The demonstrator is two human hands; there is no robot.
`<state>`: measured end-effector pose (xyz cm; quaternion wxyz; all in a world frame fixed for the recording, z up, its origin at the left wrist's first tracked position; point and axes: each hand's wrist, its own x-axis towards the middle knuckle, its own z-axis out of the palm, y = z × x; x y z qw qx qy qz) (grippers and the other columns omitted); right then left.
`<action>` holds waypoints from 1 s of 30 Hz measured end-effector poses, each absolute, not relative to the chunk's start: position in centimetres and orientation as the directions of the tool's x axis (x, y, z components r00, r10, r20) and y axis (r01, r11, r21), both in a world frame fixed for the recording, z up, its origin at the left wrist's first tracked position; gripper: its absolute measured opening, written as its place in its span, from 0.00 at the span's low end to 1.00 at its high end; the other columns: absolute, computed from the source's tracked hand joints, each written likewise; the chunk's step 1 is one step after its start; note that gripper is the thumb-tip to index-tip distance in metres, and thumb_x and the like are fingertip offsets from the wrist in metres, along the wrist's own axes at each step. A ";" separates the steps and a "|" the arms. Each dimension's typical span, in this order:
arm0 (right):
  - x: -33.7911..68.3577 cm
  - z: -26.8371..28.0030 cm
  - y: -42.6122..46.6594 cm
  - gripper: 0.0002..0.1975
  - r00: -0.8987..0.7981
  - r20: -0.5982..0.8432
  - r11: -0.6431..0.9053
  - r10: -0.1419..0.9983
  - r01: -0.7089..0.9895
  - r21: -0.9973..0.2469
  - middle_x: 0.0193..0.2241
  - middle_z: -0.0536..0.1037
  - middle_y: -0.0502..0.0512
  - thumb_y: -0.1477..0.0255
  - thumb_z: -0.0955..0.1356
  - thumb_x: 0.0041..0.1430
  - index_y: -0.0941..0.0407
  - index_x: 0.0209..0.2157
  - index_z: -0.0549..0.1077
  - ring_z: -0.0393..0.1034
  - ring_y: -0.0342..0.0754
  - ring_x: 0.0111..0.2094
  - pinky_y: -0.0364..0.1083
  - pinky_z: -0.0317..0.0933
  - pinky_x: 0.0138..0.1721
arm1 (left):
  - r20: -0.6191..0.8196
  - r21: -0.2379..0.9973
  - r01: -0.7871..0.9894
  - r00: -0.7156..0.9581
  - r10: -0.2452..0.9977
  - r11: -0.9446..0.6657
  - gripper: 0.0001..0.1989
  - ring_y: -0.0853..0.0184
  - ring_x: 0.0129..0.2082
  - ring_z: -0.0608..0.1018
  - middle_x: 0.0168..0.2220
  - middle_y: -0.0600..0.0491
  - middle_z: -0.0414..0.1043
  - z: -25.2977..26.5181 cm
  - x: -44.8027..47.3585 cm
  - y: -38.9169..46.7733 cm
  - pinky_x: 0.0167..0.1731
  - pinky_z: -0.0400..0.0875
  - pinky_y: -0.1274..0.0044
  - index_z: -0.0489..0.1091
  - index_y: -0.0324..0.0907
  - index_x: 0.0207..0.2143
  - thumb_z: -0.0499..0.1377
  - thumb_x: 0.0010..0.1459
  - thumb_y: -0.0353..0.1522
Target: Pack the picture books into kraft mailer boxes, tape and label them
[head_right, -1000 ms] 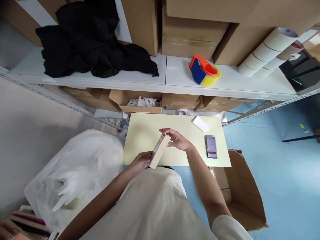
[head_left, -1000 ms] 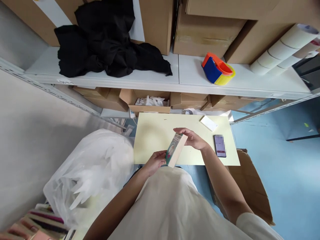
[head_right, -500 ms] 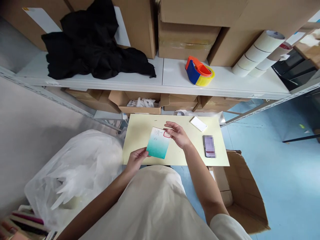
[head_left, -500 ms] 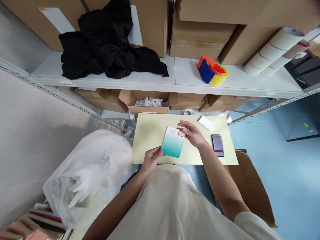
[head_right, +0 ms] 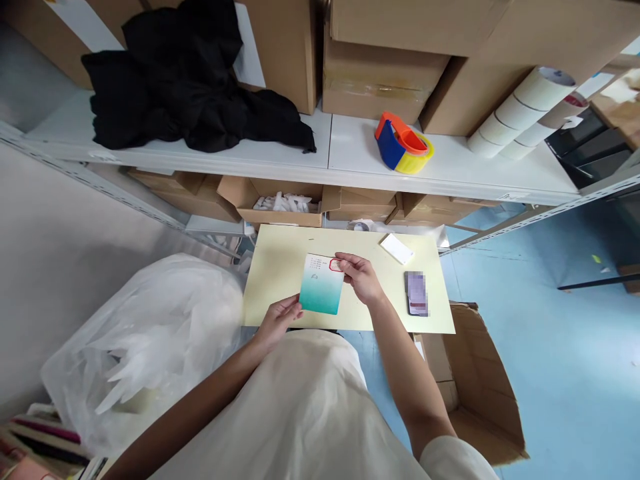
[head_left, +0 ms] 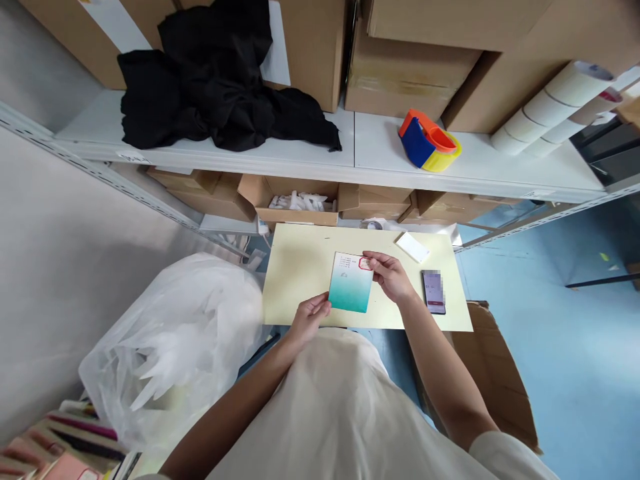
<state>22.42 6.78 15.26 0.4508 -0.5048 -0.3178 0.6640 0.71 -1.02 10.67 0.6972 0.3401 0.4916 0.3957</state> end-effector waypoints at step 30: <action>21.2 14.4 6.5 0.23 0.006 -0.329 -0.306 0.944 -0.358 -0.882 0.20 0.69 0.46 0.49 0.72 0.42 0.55 0.26 0.68 0.62 0.40 0.21 0.41 0.58 0.23 | -0.473 0.702 -0.431 0.313 0.824 0.567 0.24 0.61 0.39 0.76 0.38 0.47 0.75 13.0 1.2 -0.6 0.40 0.71 0.68 0.73 0.41 0.38 0.63 0.46 0.49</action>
